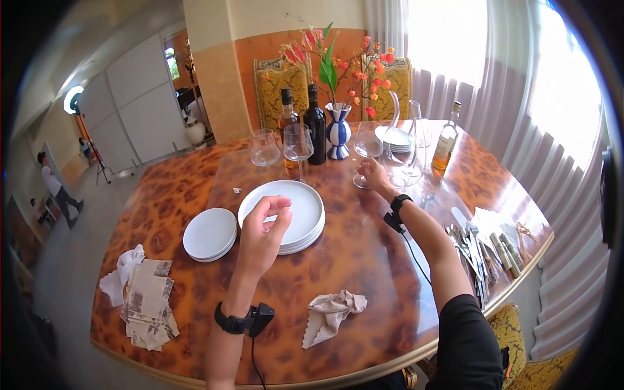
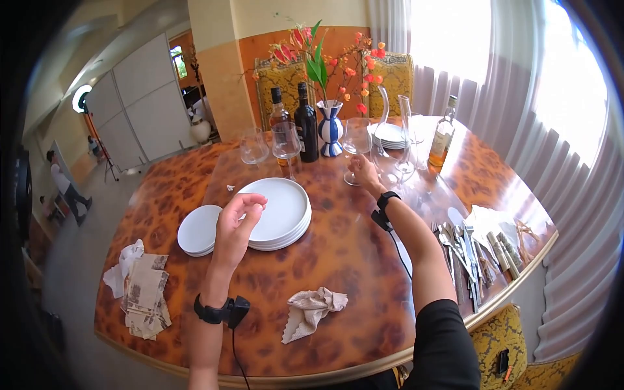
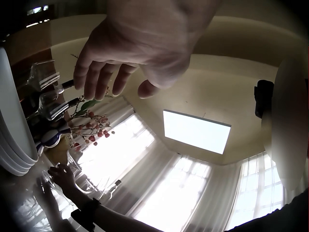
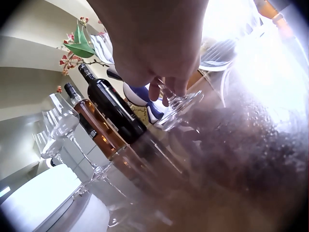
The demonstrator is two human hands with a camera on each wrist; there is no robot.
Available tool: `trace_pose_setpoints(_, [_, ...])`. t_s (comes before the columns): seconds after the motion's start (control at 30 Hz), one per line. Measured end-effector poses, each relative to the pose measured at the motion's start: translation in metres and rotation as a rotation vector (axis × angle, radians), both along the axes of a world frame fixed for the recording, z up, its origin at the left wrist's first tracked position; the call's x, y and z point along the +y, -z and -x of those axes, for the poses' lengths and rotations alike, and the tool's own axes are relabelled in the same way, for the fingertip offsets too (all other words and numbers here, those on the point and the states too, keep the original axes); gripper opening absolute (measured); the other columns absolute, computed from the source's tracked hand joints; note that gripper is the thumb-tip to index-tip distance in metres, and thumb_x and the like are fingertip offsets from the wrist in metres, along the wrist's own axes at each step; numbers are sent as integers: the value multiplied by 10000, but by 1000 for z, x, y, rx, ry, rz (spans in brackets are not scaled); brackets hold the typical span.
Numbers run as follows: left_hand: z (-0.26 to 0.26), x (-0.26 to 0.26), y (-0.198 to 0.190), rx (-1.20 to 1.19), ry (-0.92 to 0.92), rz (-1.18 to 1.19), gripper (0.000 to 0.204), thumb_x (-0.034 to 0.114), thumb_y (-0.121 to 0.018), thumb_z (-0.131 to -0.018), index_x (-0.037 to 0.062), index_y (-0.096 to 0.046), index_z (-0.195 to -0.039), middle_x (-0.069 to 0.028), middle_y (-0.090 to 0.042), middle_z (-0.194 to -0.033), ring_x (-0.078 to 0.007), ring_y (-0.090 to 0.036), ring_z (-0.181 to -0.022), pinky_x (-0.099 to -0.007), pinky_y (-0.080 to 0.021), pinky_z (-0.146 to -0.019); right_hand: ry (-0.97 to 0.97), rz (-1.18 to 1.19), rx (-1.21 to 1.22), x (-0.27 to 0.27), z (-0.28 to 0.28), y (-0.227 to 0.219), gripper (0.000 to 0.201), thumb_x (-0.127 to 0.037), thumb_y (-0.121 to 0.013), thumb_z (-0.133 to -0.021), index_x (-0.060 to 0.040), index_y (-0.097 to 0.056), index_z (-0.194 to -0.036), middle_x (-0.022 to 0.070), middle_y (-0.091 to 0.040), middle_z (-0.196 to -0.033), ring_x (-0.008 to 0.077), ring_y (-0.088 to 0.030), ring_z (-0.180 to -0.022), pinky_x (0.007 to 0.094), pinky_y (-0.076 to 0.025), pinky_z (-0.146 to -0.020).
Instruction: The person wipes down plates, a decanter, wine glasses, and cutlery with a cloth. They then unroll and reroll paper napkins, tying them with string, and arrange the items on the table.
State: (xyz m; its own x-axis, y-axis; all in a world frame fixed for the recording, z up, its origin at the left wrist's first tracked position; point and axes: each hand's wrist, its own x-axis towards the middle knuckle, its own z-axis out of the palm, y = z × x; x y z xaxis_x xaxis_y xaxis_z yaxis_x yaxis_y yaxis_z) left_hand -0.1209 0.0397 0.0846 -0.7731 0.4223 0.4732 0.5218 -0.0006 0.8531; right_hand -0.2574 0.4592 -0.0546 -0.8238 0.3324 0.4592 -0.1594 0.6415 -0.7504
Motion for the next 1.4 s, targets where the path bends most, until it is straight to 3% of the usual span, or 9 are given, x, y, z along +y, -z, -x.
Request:
trace_pose_setpoints(0.13, [9,3,13,-20,-7,115,327,246,-611,-929,-19,-611,-1120,-119,-666,-1085,-197,-640,-1019,-332,-513,-842,61,-83,-34,-22,-20,3,381,-186,-561,-944,-16,-481,-1276,203,-652,-1113,297,-648,-1049,381,-506,-891])
trace_pose_setpoints(0.2, [12,2,15,-21,-15,131,349,253,-619,-922,-20,-600,-1138,-127,-668,-1076,-200,-645,-1006,-334,-515,-835,564,-203,267,-40,-23,-1,482,-132,-583,-887,16,-429,-1319,230,-507,-1300,316,-561,-1157,397,-451,-977])
trace_pose_setpoints(0.23, [14,3,16,-16,-20,153,373,260,-627,-914,-21,-589,-1157,-135,-670,-1067,-203,-650,-993,-336,-518,-827,556,-213,270,-57,-31,-17,482,-132,-583,-887,16,-429,-1319,230,-507,-1300,316,-561,-1157,397,-451,-977])
trace_pose_setpoints(0.3, [19,5,22,-24,-44,121,400,265,-633,-908,-22,-572,-1180,-143,-668,-1063,-201,-651,-979,-336,-519,-819,242,103,347,-102,-53,-54,533,-101,-564,-855,40,-386,-1337,230,-426,-1333,320,-507,-1195,406,-399,-1028])
trace_pose_setpoints(0.47, [31,3,34,-82,-38,106,463,268,-646,-896,-24,-525,-1234,-157,-664,-1048,-193,-654,-932,-326,-518,-807,288,209,274,-154,6,-90,636,-222,-623,-824,32,-363,-1346,240,-428,-1308,343,-483,-1209,413,-383,-1040])
trace_pose_setpoints(0.53, [31,-2,29,-184,-36,112,447,286,-633,-909,14,-518,-1245,-77,-661,-1031,-142,-632,-932,-286,-468,-800,234,144,307,-177,18,-102,828,-416,-682,-809,47,-311,-1385,268,-402,-1338,377,-355,-1312,433,-337,-1086])
trace_pose_setpoints(0.67, [34,-7,27,-193,-47,67,440,297,-628,-910,30,-520,-1242,-85,-670,-1052,-142,-639,-935,-301,-462,-790,115,74,117,-200,40,-123,1090,-516,-736,-731,7,-160,-1494,268,-345,-1443,387,-376,-1353,416,-370,-1091])
trace_pose_setpoints(1.1, [29,-6,20,-212,-17,21,413,235,-641,-907,-45,-539,-1193,-142,-681,-993,-155,-647,-911,-283,-507,-830,-31,126,166,-185,66,-103,889,-461,-755,-732,66,-361,-1330,270,-515,-1268,363,-541,-1180,399,-433,-1002])
trace_pose_setpoints(1.4, [26,-1,23,-133,-3,6,468,248,-638,-916,-11,-478,-1272,-133,-659,-1080,-166,-630,-996,-300,-476,-840,-88,33,399,-165,-21,-167,881,-418,-789,-751,40,-348,-1360,258,-536,-1252,340,-572,-1153,411,-465,-971])
